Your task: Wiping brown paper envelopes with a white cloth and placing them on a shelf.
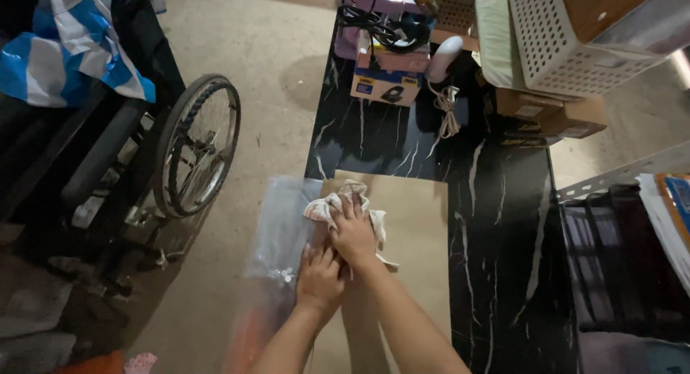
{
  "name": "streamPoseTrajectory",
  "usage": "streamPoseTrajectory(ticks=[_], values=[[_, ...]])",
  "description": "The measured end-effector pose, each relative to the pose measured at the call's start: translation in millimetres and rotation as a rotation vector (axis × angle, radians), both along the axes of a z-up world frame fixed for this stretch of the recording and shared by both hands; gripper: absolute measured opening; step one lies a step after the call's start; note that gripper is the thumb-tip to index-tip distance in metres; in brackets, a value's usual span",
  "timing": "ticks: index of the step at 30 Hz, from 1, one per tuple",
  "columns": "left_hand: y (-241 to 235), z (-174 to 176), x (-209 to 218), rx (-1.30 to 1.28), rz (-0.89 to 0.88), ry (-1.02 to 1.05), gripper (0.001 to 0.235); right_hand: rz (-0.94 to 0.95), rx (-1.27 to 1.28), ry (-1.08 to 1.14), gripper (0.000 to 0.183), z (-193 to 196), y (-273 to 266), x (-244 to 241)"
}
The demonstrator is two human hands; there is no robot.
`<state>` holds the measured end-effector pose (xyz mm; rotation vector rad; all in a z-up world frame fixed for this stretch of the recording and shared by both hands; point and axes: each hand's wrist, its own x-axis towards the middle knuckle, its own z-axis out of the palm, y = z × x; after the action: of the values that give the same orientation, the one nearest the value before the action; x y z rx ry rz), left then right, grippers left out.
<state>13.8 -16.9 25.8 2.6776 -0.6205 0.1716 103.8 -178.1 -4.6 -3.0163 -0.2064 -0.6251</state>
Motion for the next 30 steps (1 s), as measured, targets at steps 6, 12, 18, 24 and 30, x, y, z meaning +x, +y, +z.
streamPoseTrajectory(ticks=[6, 12, 18, 24, 30], values=[[0.1, -6.7, 0.2, -0.070, 0.031, -0.008, 0.053, -0.273, 0.215, 0.308, 0.054, 2.4, -95.2, 14.4], [-1.3, -7.2, 2.6, -0.056, 0.018, -0.083, 0.054, -0.195, 0.086, 0.004, 0.037, -20.5, -44.4, -40.4], [0.0, -22.0, 2.7, 0.040, 0.013, -0.001, 0.054, -0.114, 0.271, 0.223, 0.043, -13.5, -38.4, -119.2], [-6.6, -32.1, 3.3, 0.051, 0.030, -0.067, 0.057, -0.430, 0.476, 0.157, 0.053, -110.8, -85.8, -147.6], [-8.6, -53.9, 25.4, 0.199, 0.018, -0.150, 0.056, -0.173, 0.148, 0.322, 0.055, 2.5, 3.8, -198.8]])
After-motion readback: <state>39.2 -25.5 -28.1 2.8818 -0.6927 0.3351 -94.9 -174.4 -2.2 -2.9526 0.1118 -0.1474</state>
